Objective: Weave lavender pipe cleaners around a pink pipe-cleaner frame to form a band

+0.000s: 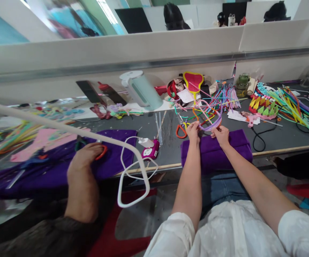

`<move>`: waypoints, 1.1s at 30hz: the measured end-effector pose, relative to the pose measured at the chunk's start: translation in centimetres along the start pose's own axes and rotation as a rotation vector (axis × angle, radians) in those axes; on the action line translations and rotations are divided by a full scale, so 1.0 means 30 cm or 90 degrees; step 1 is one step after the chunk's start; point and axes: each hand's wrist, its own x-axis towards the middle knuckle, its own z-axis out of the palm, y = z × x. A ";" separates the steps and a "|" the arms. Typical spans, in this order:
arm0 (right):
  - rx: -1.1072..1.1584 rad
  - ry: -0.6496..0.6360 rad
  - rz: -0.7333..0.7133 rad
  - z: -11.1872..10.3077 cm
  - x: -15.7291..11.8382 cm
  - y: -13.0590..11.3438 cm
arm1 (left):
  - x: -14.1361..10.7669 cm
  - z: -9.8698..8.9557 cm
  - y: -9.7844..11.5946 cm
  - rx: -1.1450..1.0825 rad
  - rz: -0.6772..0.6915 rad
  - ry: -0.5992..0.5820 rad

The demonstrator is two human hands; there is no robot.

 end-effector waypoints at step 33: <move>0.063 -0.036 0.008 -0.007 0.003 -0.002 | 0.005 -0.020 0.010 -0.204 -0.183 -0.123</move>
